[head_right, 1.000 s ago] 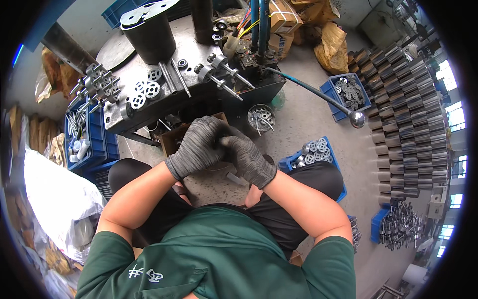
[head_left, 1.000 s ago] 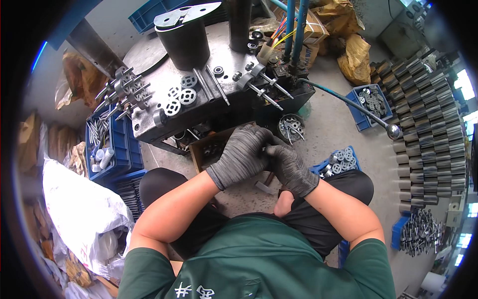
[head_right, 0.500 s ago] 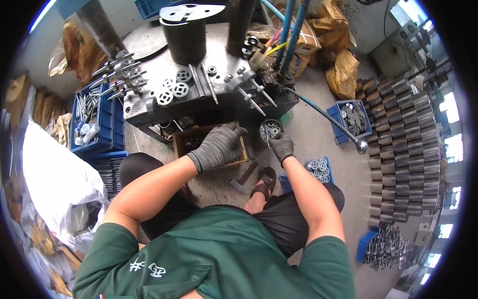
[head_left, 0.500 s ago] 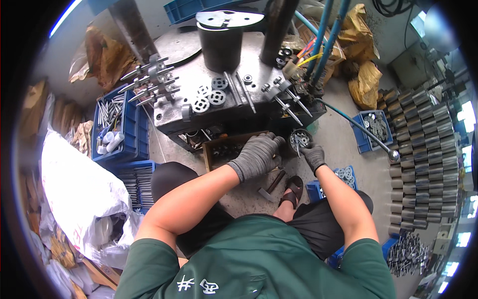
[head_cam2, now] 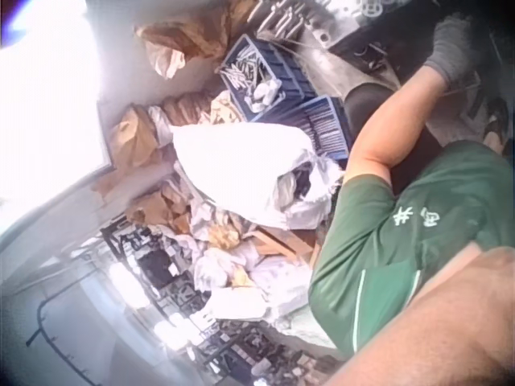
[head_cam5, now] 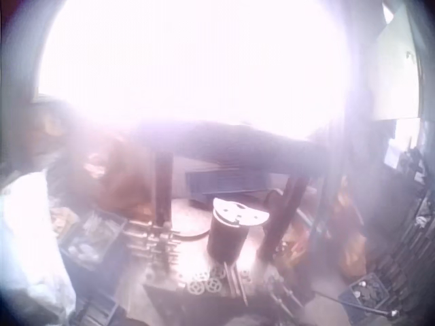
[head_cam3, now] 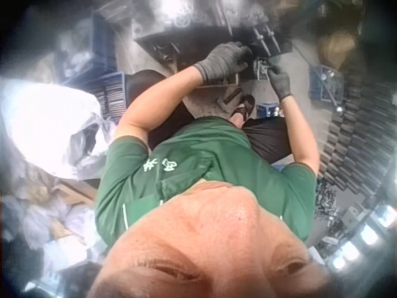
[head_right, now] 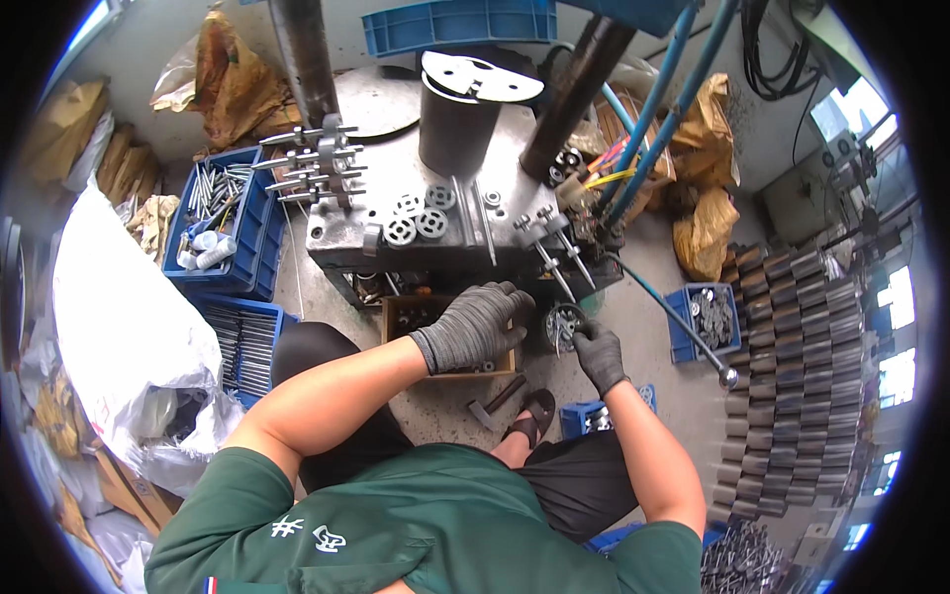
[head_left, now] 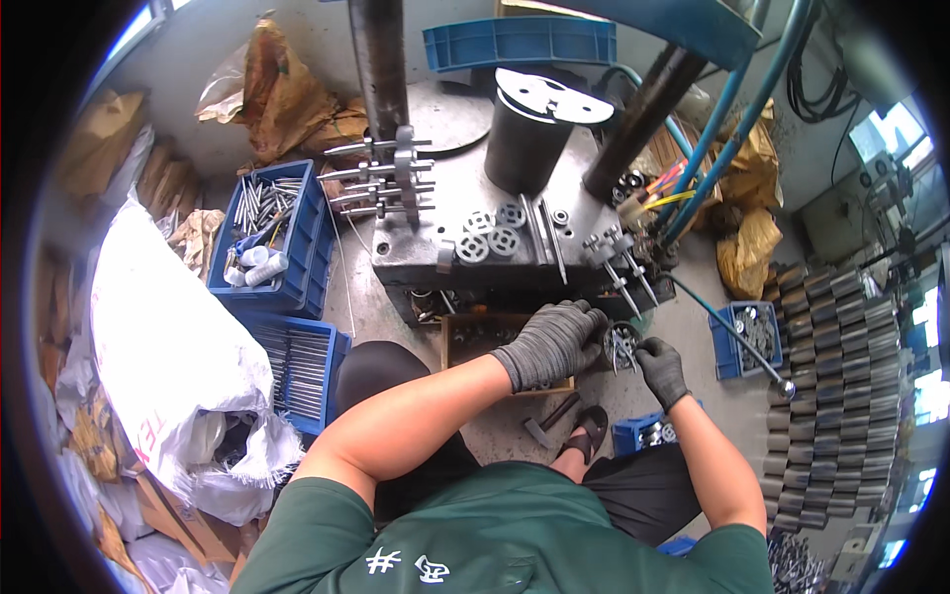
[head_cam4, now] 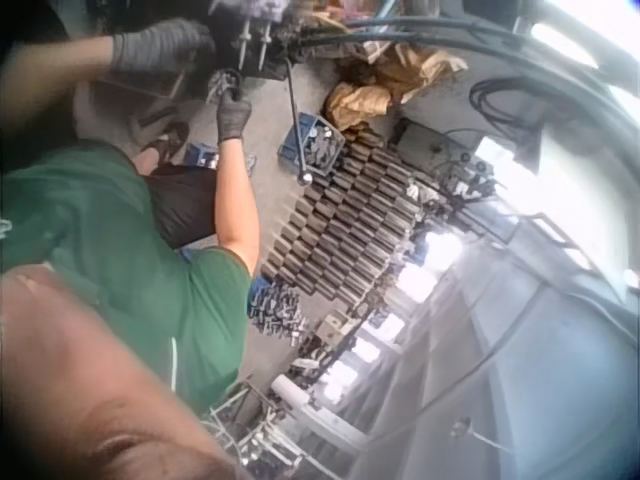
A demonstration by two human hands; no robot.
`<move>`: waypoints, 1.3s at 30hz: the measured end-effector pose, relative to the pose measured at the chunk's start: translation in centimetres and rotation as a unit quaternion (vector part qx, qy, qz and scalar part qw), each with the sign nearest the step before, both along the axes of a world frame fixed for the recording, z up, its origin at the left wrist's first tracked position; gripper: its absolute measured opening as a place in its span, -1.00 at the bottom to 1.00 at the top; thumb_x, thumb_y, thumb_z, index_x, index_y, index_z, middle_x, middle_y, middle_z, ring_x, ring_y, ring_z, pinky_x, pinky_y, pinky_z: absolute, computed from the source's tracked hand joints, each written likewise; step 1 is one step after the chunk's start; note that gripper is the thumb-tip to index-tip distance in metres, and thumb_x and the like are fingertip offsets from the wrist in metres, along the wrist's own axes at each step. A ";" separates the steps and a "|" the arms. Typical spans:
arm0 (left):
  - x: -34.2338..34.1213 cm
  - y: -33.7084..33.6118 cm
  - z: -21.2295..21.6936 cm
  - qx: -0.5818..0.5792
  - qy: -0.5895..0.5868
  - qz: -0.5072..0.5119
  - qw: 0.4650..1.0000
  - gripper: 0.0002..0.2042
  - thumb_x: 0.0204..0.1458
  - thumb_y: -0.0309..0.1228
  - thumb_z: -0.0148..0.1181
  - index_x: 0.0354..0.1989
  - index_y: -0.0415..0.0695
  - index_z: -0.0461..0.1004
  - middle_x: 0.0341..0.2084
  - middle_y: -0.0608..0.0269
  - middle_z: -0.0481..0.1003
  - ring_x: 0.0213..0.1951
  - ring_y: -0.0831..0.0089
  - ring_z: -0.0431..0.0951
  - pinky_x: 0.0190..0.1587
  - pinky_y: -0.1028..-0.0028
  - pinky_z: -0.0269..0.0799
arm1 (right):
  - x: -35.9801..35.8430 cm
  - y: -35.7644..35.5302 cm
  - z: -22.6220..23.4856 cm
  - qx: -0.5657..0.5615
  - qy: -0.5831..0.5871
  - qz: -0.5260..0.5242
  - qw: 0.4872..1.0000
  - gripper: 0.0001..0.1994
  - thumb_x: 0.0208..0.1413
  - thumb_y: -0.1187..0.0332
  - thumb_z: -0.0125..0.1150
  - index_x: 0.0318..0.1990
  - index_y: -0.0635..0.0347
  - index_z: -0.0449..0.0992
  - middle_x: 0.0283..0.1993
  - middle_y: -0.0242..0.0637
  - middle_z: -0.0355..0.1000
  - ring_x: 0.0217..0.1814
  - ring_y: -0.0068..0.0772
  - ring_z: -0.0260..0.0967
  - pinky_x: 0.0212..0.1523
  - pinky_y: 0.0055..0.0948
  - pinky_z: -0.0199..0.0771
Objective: Assembling metal components using an industrial press machine.
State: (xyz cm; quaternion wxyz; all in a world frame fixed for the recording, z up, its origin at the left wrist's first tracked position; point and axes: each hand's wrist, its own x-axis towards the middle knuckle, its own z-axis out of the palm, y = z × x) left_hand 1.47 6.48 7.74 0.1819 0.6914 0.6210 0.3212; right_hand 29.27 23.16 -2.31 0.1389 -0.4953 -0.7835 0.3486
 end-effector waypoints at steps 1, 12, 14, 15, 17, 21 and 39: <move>-0.4 0.3 0.4 0.009 0.000 0.006 1.000 -0.57 0.01 -0.26 0.31 0.06 -0.15 0.52 -0.17 0.02 0.53 -0.02 0.02 0.55 0.10 0.12 0.47 | -0.8 -0.4 2.3 -0.004 0.028 0.028 0.999 -0.81 0.17 0.46 0.28 -0.11 0.37 0.62 -0.22 -0.14 0.64 -0.17 -0.42 0.57 -0.09 -0.41 0.55; -4.2 2.6 2.7 0.066 -0.258 0.103 0.958 -0.63 0.08 -0.40 0.35 0.06 -0.24 0.53 -0.11 -0.04 0.59 -0.04 0.13 0.65 0.10 0.27 0.54 | -21.1 1.6 23.8 0.332 0.132 0.225 0.906 -0.71 0.12 0.46 0.32 0.01 0.24 0.56 -0.07 -0.03 0.55 -0.13 -0.07 0.60 -0.10 -0.29 0.62; -4.5 3.0 2.0 0.064 -0.274 0.104 0.954 -0.62 0.08 -0.40 0.35 0.06 -0.26 0.52 -0.12 -0.03 0.59 -0.04 0.16 0.64 0.10 0.28 0.54 | -25.7 4.5 25.3 0.365 0.095 0.279 0.883 -0.53 0.04 0.42 0.36 0.15 0.21 0.50 0.10 0.03 0.51 0.11 0.02 0.53 0.09 -0.16 0.57; -4.4 3.5 1.7 0.061 -0.291 0.098 0.950 -0.62 0.08 -0.41 0.35 0.06 -0.27 0.52 -0.12 -0.02 0.59 -0.04 0.19 0.64 0.10 0.29 0.54 | -27.6 6.2 25.9 0.369 0.095 0.281 0.881 -0.53 0.04 0.42 0.36 0.15 0.21 0.50 0.10 0.03 0.51 0.11 0.02 0.53 0.09 -0.16 0.57; -4.2 3.8 1.7 0.070 -0.292 0.098 0.949 -0.62 0.08 -0.41 0.35 0.07 -0.27 0.52 -0.13 -0.02 0.59 -0.04 0.20 0.64 0.10 0.29 0.54 | -30.9 9.4 26.7 0.438 -0.008 0.329 0.837 -0.21 -0.06 0.38 0.42 0.41 0.08 0.28 0.24 0.07 0.44 0.31 0.08 0.38 0.27 -0.03 0.45; -5.1 3.4 1.6 0.067 -0.284 0.112 0.950 -0.64 0.09 -0.42 0.33 0.05 -0.27 0.53 -0.11 -0.05 0.60 -0.03 0.17 0.64 0.09 0.29 0.55 | -36.4 7.6 30.3 0.282 -0.250 0.319 0.870 0.17 -0.18 0.44 0.48 0.61 -0.12 -0.15 0.18 0.04 0.47 0.27 0.03 0.41 0.22 -0.08 0.51; -5.5 3.1 1.2 0.066 -0.270 0.132 0.952 -0.68 0.17 -0.38 0.30 0.04 -0.27 0.53 -0.12 0.02 0.61 -0.06 0.27 0.64 0.06 0.30 0.57 | -25.5 1.1 25.7 0.415 0.227 0.246 0.846 -0.30 -0.28 0.30 0.56 0.16 0.11 0.50 -0.05 -0.09 0.54 0.12 0.01 0.46 0.18 -0.05 0.46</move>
